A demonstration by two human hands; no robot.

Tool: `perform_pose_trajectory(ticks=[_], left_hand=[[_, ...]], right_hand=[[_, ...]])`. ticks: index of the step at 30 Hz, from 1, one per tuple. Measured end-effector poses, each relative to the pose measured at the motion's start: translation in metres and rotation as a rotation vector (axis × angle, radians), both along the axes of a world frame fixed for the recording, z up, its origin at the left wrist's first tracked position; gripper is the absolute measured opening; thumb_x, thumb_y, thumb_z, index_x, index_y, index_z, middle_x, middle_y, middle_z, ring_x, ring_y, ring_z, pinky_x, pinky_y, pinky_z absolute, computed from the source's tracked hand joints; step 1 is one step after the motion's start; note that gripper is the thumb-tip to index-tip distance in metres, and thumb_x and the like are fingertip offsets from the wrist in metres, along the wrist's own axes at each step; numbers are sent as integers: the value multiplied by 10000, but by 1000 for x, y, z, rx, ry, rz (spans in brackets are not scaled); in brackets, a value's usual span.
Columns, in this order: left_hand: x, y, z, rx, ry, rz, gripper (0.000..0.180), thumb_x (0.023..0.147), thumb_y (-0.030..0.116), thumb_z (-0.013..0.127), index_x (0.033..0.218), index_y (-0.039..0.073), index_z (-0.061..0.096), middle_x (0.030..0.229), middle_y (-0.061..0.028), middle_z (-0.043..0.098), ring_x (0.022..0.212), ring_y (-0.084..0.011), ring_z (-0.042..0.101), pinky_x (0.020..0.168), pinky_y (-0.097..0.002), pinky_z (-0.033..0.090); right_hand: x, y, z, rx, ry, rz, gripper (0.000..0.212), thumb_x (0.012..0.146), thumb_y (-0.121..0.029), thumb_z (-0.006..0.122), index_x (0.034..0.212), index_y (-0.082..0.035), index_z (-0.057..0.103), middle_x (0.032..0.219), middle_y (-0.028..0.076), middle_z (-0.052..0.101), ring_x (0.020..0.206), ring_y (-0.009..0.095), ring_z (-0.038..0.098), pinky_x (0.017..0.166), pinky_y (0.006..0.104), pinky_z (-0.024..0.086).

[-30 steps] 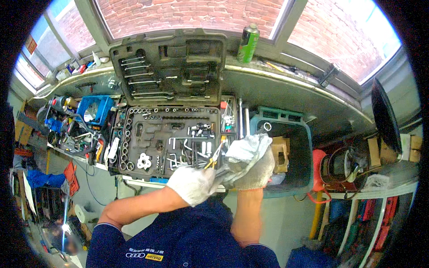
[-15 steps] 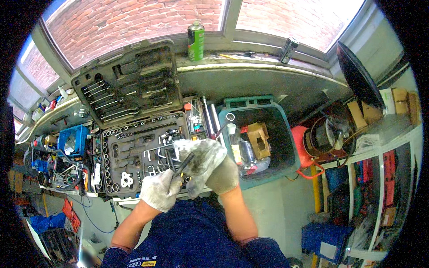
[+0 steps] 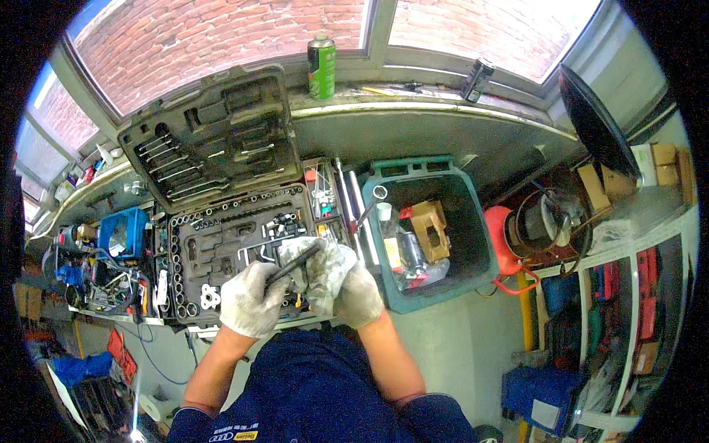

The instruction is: The person organizes tools and parts in a workshop. They wipe a metal component with a cloth, place it in a toolbox, and then sort through a tray of small hardware items on the floor.

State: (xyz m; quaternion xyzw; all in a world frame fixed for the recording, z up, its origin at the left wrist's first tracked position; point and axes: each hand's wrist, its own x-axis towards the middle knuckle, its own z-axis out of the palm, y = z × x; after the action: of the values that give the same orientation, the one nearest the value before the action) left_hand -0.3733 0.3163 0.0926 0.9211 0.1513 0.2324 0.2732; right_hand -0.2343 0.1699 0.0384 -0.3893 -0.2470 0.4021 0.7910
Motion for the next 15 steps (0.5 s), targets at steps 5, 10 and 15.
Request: perform_pose_trajectory(ticks=[5,10,15], left_hand=[[-6,-2,12,-36,-173,-24,303,809,103,829,1042,73,636,849,-129,708,703,-333,701,647,-412,561],[-10,-3,25,-17,-215,-76,305,792,126,856,1028,86,666,755,-92,660,608,-283,666,552,-392,531],[-11,-5,35,16,-229,-106,276,786,113,851,1006,89,686,727,-83,634,577,-275,648,527,-392,515]], right_hand=[[-8,6,50,16,296,46,380,942,-93,575,1288,50,643,1066,102,726,896,133,678,768,263,539],[-9,2,57,-107,11,-21,424,933,-180,596,1233,113,661,1010,153,749,811,159,704,711,270,565],[-13,-4,56,-224,-134,-111,391,969,-218,624,1189,102,667,1034,170,747,858,181,721,743,295,587]])
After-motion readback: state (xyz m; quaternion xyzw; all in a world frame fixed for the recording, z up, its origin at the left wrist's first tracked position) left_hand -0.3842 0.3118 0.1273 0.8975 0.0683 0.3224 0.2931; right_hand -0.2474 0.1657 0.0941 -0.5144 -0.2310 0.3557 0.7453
